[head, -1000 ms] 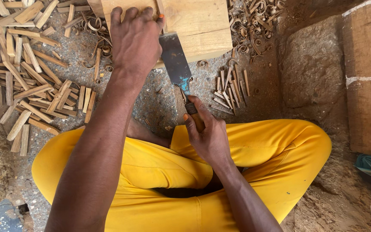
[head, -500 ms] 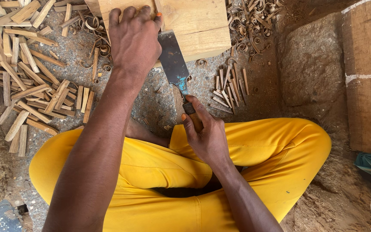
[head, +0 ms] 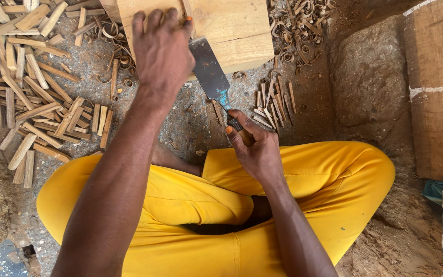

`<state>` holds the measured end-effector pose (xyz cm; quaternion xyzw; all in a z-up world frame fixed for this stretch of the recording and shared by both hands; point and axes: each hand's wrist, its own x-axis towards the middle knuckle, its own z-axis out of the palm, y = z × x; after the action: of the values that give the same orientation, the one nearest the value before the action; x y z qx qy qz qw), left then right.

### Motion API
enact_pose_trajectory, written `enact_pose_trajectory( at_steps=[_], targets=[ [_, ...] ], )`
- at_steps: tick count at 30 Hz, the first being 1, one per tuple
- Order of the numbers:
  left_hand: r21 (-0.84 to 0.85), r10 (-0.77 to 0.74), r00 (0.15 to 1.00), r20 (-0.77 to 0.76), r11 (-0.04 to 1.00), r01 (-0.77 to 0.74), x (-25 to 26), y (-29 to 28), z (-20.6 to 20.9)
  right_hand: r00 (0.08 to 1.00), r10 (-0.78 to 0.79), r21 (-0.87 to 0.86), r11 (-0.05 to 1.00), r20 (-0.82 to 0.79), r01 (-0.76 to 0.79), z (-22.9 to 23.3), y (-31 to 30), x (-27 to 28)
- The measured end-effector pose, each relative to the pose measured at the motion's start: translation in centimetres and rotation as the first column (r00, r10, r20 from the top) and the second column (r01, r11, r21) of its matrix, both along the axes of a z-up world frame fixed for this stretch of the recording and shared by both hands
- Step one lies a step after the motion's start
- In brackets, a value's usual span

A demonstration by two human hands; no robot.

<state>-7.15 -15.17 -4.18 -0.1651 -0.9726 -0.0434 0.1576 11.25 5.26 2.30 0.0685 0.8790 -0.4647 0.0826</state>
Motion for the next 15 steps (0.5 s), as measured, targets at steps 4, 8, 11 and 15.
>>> enact_pose_trajectory(
  at_steps=[4, 8, 11, 15],
  targets=[
    [0.242, -0.257, 0.965, 0.045, 0.94, 0.239, 2.2, 3.7, 2.0, 1.0, -0.007, 0.016, 1.0, 0.005, 0.007, -0.1, 0.1, 0.1],
    [0.753, -0.696, 0.716, 0.054, 0.499, 0.429, 5.1, 8.8, 1.6, 0.999, 0.035, 0.101, 0.994, -0.005, -0.035, -0.7, -0.1, -0.1],
    [0.797, -0.735, 0.617, 0.282, 0.537, 0.275, 5.0, 9.9, 0.2, 1.0, 0.017, 0.068, 0.998, -0.004, -0.017, -0.9, -0.7, 0.0],
    [0.789, -0.707, 0.671, 0.223, 0.536, 0.301, 2.6, 8.5, -0.1, 0.995, 0.0, 0.114, 0.993, 0.104, -0.012, -0.3, -2.8, -1.3]
  ],
)
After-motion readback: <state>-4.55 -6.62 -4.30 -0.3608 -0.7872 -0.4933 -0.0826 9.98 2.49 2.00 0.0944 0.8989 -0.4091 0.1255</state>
